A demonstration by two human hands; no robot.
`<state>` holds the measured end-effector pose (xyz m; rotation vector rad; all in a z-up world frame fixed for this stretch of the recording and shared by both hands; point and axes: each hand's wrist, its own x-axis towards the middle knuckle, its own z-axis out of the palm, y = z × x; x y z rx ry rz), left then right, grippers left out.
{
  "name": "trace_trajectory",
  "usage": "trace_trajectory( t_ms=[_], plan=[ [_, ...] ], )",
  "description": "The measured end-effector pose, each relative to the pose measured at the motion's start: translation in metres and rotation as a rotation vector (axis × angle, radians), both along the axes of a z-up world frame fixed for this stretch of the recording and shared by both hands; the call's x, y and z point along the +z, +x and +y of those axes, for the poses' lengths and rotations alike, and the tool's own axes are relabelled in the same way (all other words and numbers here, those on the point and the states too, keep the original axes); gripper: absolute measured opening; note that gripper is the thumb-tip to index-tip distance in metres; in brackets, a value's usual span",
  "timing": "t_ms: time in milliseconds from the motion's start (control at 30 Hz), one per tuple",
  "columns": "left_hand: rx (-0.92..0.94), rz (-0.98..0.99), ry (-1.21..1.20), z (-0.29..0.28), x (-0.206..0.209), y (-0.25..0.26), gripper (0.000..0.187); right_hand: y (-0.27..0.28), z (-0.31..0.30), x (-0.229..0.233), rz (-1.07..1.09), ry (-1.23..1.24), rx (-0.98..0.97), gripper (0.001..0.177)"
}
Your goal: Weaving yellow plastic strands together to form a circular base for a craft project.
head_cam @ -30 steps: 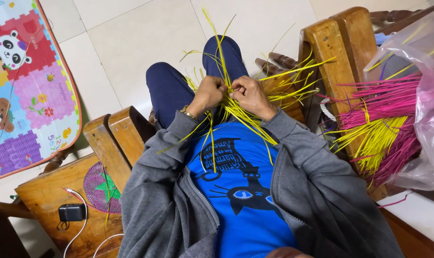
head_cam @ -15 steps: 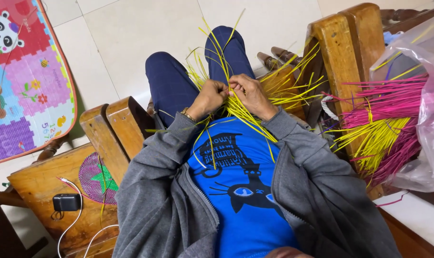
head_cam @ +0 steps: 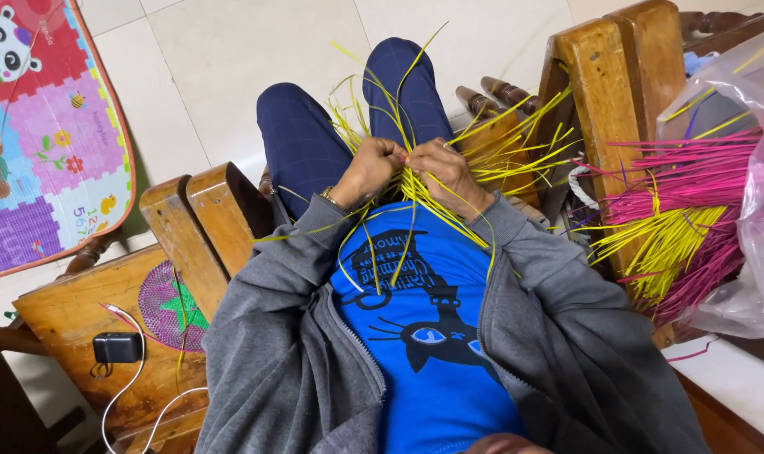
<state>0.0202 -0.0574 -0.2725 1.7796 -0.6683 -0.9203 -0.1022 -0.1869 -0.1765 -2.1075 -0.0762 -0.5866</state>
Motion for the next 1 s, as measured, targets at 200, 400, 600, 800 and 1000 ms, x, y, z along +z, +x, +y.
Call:
trace_trajectory(
  t_ms=[200, 400, 600, 800, 1000],
  plan=[
    [0.110, 0.220, -0.059, -0.002, 0.014, -0.003, 0.017, -0.004, -0.004, -0.001, -0.175, -0.108, 0.060, 0.012],
    [-0.030, -0.392, -0.026, -0.006, 0.043, -0.016, 0.012, 0.010, -0.020, -0.039, -0.193, -0.163, 0.007, 0.016],
    [-0.060, -0.590, -0.036, -0.003, 0.051, -0.020, 0.011, 0.027, -0.024, 0.020, 0.021, 0.092, -0.091, 0.006],
    [-0.045, -0.514, -0.060, -0.002, 0.058, -0.020, 0.009, 0.015, -0.033, 0.033, 0.415, -0.340, 0.017, 0.003],
    [-0.059, -0.470, -0.069, -0.002, 0.056, -0.019, 0.012, -0.002, -0.022, 0.029, 0.576, -0.397, 0.005, 0.014]
  ],
)
